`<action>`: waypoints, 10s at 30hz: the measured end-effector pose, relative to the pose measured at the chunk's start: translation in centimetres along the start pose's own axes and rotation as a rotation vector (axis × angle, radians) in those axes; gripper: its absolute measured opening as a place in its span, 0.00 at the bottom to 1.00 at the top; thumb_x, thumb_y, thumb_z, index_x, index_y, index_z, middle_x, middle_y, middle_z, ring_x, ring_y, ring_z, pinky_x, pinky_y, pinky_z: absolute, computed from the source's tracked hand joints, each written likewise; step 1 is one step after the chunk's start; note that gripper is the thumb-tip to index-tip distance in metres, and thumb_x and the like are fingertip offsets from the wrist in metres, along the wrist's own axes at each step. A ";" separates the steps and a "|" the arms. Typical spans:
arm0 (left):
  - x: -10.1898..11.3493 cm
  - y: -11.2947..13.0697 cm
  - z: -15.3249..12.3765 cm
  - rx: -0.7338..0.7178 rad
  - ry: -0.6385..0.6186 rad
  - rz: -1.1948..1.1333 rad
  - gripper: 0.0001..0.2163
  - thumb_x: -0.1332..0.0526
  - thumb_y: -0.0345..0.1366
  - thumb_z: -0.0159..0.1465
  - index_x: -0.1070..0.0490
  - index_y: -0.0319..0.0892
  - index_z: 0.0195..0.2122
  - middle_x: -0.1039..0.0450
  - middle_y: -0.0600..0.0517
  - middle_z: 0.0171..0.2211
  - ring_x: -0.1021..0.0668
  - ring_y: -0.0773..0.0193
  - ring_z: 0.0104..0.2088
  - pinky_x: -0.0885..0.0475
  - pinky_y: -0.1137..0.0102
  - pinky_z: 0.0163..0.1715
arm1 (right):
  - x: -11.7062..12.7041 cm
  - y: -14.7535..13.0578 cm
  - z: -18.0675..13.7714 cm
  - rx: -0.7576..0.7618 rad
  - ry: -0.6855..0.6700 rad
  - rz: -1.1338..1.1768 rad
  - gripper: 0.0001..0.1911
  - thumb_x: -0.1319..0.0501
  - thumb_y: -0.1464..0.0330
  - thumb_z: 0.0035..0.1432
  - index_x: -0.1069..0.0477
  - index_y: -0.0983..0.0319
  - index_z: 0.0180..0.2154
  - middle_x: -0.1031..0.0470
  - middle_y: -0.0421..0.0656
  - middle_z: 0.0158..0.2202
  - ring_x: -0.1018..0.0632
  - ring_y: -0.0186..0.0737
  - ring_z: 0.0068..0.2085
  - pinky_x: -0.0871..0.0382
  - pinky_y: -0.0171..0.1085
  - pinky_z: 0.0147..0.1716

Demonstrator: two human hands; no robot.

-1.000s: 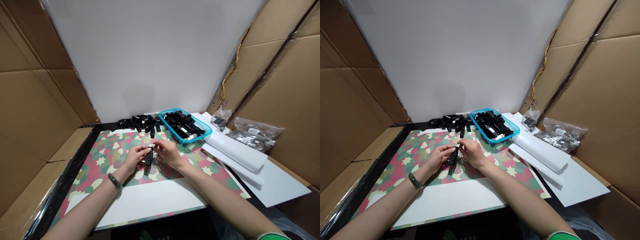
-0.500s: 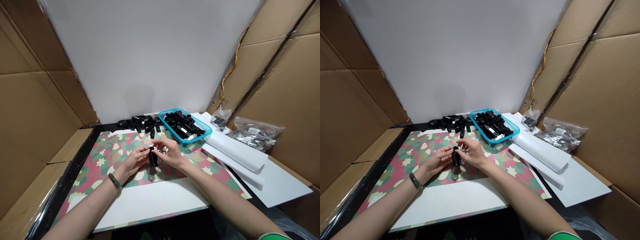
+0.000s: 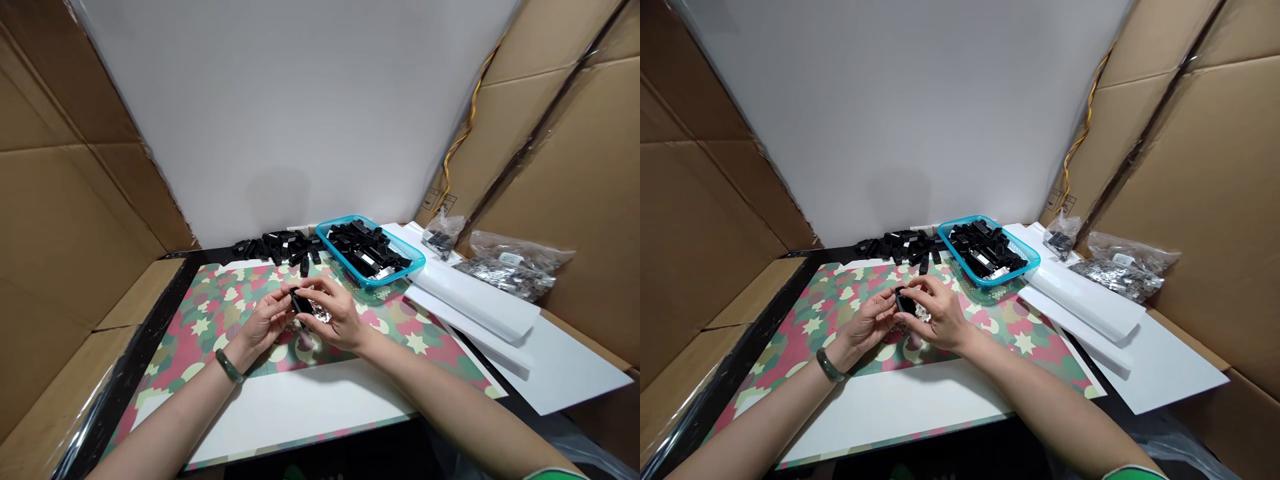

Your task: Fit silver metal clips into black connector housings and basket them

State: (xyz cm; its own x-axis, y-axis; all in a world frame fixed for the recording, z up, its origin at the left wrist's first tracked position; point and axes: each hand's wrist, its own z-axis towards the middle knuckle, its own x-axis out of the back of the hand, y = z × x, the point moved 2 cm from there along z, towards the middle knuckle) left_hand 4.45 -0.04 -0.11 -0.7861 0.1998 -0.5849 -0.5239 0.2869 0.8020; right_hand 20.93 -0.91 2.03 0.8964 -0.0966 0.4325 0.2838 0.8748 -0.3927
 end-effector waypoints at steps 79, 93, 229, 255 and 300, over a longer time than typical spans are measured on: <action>0.6 -1.0 0.2 -0.194 0.463 0.165 0.12 0.27 0.41 0.44 0.24 0.38 0.22 0.28 0.53 0.19 0.29 0.70 0.20 0.38 0.75 0.19 | -5.4 2.5 -2.6 -1.277 -0.077 1.665 0.16 0.49 0.61 0.67 0.40 0.61 0.27 0.48 0.31 0.16 0.55 0.27 0.16 0.51 0.26 0.13; 2.7 0.1 1.1 -0.264 0.462 0.323 0.23 0.28 0.50 0.43 0.19 0.34 0.32 0.23 0.47 0.24 0.24 0.65 0.24 0.29 0.71 0.26 | 0.4 3.4 0.6 -0.878 0.226 0.782 0.17 0.38 0.55 0.57 0.29 0.60 0.42 0.30 0.38 0.24 0.32 0.35 0.21 0.34 0.36 0.20; 1.2 0.1 0.9 0.099 0.270 0.057 0.01 0.36 0.28 0.56 0.26 0.36 0.29 0.30 0.53 0.23 0.27 0.70 0.19 0.22 0.72 0.22 | -2.1 5.2 0.5 -0.453 0.134 0.174 0.07 0.34 0.69 0.54 0.26 0.61 0.37 0.22 0.42 0.30 0.22 0.39 0.32 0.29 0.36 0.32; 1.3 -0.3 0.9 0.111 0.163 0.212 0.15 0.29 0.32 0.52 0.27 0.36 0.40 0.25 0.50 0.28 0.23 0.67 0.22 0.21 0.70 0.22 | -1.5 4.5 0.9 -0.458 0.009 0.054 0.07 0.38 0.77 0.51 0.29 0.63 0.34 0.23 0.39 0.27 0.23 0.34 0.28 0.33 0.31 0.28; 1.6 -0.5 1.0 0.116 -0.008 -0.044 0.06 0.40 0.30 0.65 0.23 0.37 0.36 0.22 0.49 0.33 0.21 0.67 0.29 0.20 0.71 0.32 | -0.8 2.1 1.3 -0.051 -0.048 -0.095 0.13 0.47 0.72 0.63 0.24 0.62 0.41 0.22 0.49 0.41 0.23 0.44 0.43 0.30 0.43 0.44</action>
State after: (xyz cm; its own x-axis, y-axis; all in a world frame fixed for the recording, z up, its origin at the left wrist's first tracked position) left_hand 3.76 1.05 -1.54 -0.7603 0.1922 -0.6205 -0.5158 0.4022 0.7565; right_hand 20.37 1.59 1.90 0.8478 -0.1540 0.5075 0.3847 0.8373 -0.3885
